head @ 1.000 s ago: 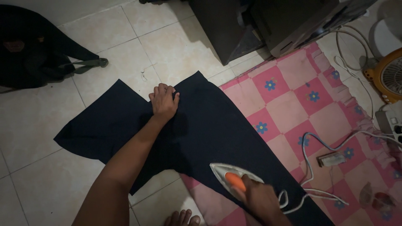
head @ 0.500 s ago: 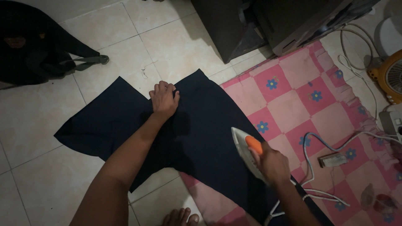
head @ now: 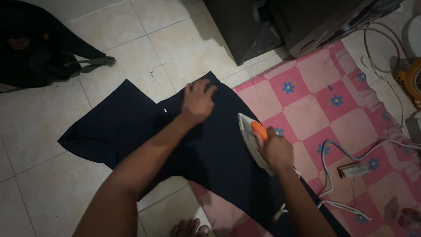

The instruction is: Ironing a pair of dark blue pants on a mat on the floor.

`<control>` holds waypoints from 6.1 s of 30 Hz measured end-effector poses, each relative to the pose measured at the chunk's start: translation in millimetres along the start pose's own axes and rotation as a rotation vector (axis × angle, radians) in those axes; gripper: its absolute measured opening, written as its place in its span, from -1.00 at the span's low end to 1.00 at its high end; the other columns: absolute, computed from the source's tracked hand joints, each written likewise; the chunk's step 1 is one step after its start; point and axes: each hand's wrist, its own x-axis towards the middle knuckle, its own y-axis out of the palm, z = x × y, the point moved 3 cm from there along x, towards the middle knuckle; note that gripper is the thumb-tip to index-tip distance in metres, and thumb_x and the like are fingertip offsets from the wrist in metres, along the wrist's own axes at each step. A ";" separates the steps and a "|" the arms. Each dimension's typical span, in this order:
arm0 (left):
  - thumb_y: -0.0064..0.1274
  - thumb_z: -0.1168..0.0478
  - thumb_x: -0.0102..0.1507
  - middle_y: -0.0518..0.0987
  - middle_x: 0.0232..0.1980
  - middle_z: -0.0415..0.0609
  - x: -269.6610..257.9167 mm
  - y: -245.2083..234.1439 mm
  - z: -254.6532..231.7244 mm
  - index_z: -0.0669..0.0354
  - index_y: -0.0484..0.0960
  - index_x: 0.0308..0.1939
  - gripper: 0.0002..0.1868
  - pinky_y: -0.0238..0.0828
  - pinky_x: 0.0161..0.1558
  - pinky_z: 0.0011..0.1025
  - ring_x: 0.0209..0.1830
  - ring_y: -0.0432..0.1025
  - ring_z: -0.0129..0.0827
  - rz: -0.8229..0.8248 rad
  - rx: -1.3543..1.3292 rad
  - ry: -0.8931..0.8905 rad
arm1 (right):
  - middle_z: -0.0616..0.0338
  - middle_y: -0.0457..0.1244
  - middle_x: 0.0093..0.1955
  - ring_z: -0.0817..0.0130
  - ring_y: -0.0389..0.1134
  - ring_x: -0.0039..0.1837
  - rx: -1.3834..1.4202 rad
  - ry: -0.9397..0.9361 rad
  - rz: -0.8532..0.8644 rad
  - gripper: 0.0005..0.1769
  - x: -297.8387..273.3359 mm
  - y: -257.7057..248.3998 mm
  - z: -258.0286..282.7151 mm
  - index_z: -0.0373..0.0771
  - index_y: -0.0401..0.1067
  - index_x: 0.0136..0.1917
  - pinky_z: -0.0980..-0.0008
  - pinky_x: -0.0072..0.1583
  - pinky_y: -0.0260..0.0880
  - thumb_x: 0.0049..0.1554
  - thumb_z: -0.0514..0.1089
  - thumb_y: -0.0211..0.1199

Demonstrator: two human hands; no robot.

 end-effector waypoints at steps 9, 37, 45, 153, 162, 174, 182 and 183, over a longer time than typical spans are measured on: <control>-0.05 -0.03 0.32 0.14 0.57 0.16 1.6 31.2 15.2 -0.06 0.38 0.44 -0.40 -0.30 0.44 0.35 0.59 -0.06 0.06 0.052 -0.002 -0.009 | -0.20 0.40 -0.21 -0.19 0.46 -0.12 -0.017 -0.046 -0.129 -0.42 28.3 3.4 22.5 -0.25 0.38 0.07 -0.12 -0.05 0.44 0.25 0.33 0.10; -0.17 -0.08 0.36 0.07 0.63 0.15 5.0 50.8 22.1 -0.14 0.32 0.51 -0.38 -0.48 0.45 0.43 0.64 -0.15 0.12 0.005 0.147 -0.029 | -0.28 0.40 -0.14 -0.27 0.46 -0.04 0.015 0.220 -0.108 -0.38 -44.2 12.1 -83.9 -0.23 0.37 0.10 -0.18 -0.01 0.43 0.23 0.39 0.09; -0.30 -0.09 0.40 0.00 0.65 0.13 4.5 47.6 18.8 -0.18 0.21 0.56 -0.38 -0.59 0.47 0.37 0.66 -0.24 0.10 0.103 0.213 -0.087 | -0.33 0.38 -0.14 -0.33 0.44 -0.04 -0.068 0.398 -0.194 -0.36 -85.1 28.6 -160.6 -0.24 0.40 0.10 -0.20 -0.02 0.45 0.24 0.40 0.10; -0.41 -0.10 0.41 -0.09 0.71 0.26 -36.8 81.1 -34.9 0.10 0.07 0.65 -0.26 -0.50 0.52 0.35 0.72 -0.29 0.18 0.104 0.081 0.371 | -0.08 0.38 -0.32 -0.16 0.44 -0.27 0.091 0.279 -0.160 -0.42 -262.0 78.5 -267.8 -0.15 0.40 0.00 -0.07 -0.27 0.41 0.13 0.41 0.18; -0.43 -0.11 0.44 -0.08 0.73 0.25 -38.9 86.6 -29.4 0.07 0.05 0.67 -0.26 -0.53 0.56 0.35 0.75 -0.28 0.15 0.062 0.047 0.368 | -0.15 0.40 -0.26 -0.18 0.48 -0.20 0.005 0.624 -0.071 -0.40 -301.7 97.5 -343.4 -0.13 0.39 0.08 -0.09 -0.18 0.45 0.17 0.44 0.14; -0.46 -0.13 0.47 -0.09 0.72 0.30 -40.3 79.7 -35.7 0.11 0.05 0.67 -0.27 -0.55 0.55 0.36 0.74 -0.30 0.18 0.089 0.029 0.367 | -0.37 0.38 -0.21 -0.30 0.45 -0.16 -0.071 0.853 -0.194 -0.30 -347.1 95.7 -413.4 -0.30 0.33 0.32 -0.13 -0.13 0.47 0.30 0.36 0.09; -0.48 -0.14 0.46 -0.09 0.71 0.31 -39.7 78.0 -37.8 0.12 0.05 0.66 -0.26 -0.57 0.54 0.36 0.73 -0.30 0.19 0.105 0.019 0.361 | -0.32 0.40 -0.20 -0.23 0.49 -0.19 0.090 0.895 -0.091 -0.35 -354.1 88.8 -411.4 -0.30 0.35 0.21 -0.12 -0.13 0.49 0.26 0.34 0.08; -0.48 -0.14 0.46 -0.09 0.71 0.31 -39.0 77.1 -39.5 0.12 0.05 0.66 -0.26 -0.57 0.54 0.36 0.72 -0.30 0.20 0.110 0.017 0.357 | -0.32 0.40 -0.19 -0.23 0.49 -0.20 0.115 0.916 -0.099 -0.35 -355.5 90.0 -414.9 -0.31 0.35 0.21 -0.12 -0.12 0.49 0.26 0.34 0.08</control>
